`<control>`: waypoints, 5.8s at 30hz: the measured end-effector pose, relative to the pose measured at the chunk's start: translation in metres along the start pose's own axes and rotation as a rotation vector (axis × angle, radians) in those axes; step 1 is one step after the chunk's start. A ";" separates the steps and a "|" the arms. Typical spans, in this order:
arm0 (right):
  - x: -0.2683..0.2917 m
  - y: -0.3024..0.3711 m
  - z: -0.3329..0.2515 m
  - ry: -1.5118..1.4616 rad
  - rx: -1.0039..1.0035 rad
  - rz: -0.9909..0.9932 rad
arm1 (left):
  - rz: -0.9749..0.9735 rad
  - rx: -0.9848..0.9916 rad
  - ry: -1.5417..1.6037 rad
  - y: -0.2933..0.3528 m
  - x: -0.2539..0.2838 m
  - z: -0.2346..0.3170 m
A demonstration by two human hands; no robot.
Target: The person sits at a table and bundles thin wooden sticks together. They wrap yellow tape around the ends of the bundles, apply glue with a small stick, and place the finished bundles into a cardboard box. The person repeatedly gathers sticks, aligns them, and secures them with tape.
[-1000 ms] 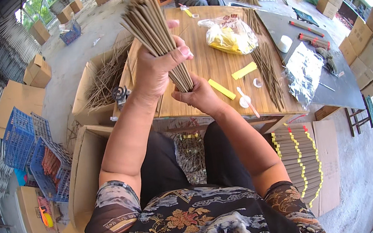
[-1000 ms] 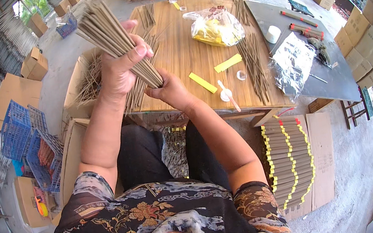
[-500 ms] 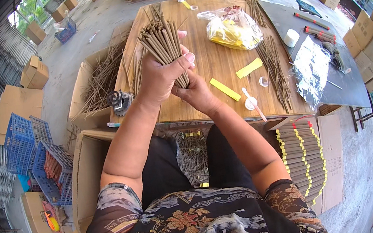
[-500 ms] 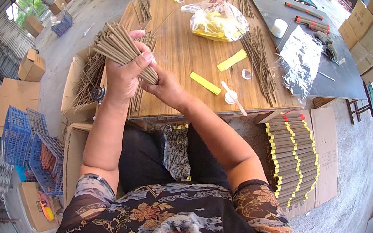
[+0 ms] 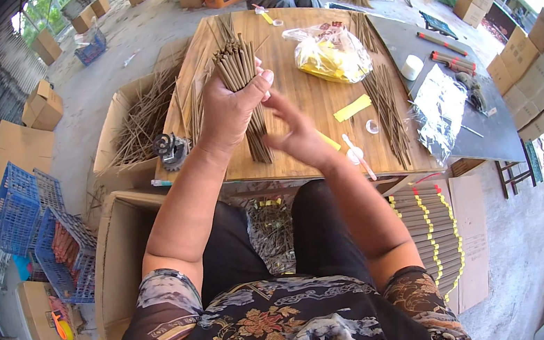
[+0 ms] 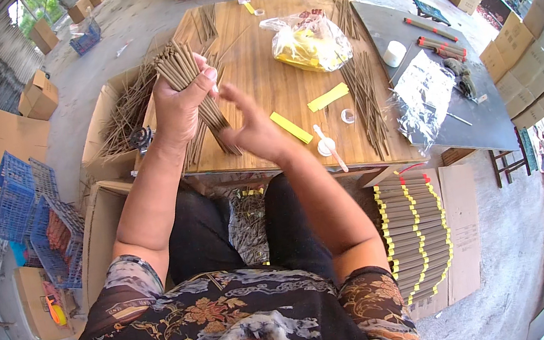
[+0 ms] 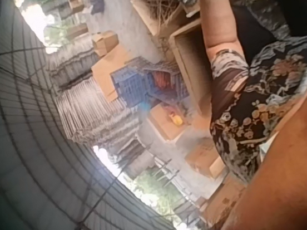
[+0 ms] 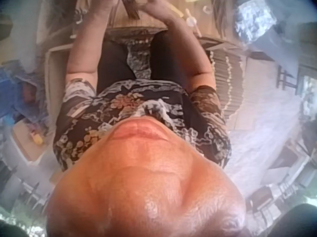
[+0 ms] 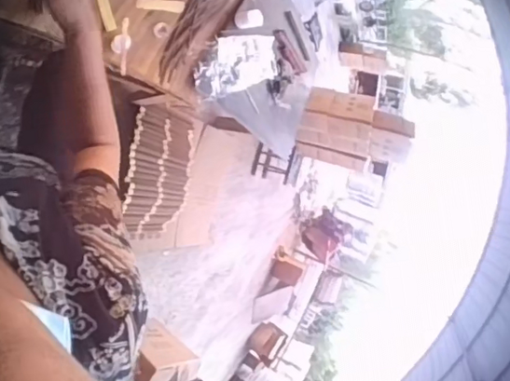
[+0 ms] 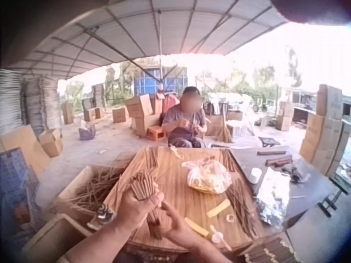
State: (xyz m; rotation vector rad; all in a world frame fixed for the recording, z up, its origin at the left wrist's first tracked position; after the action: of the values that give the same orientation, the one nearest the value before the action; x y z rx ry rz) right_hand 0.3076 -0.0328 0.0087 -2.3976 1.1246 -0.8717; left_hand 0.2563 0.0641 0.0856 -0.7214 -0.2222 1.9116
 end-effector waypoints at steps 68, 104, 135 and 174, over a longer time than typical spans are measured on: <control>-0.056 0.058 -0.038 -0.555 -0.665 -0.683 | -0.008 0.327 0.643 -0.016 0.046 0.005; -0.054 0.146 -0.066 -1.234 -0.768 -0.610 | 0.057 0.533 0.727 0.126 0.035 -0.017; -0.048 0.163 -0.074 -1.179 -0.761 -0.557 | 0.024 0.571 0.749 0.146 0.028 -0.015; -0.047 0.192 -0.110 -0.734 -0.643 -0.509 | 0.267 0.466 0.651 0.188 0.040 -0.003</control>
State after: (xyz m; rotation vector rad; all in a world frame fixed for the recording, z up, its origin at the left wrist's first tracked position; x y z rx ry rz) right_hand 0.1029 -0.1214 -0.0312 -3.1656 0.5377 0.3603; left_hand 0.1024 0.0145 -0.0183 -1.0333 0.7310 1.7662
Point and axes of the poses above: each hand's wrist, its own y-axis away from the middle knuckle, its own x-axis out of the back of the hand, z = x × y, the point moved 7 cm from there along -y, towards the middle knuckle, and after that the axes turned 12 degrees about y, right-handed, at the moved point
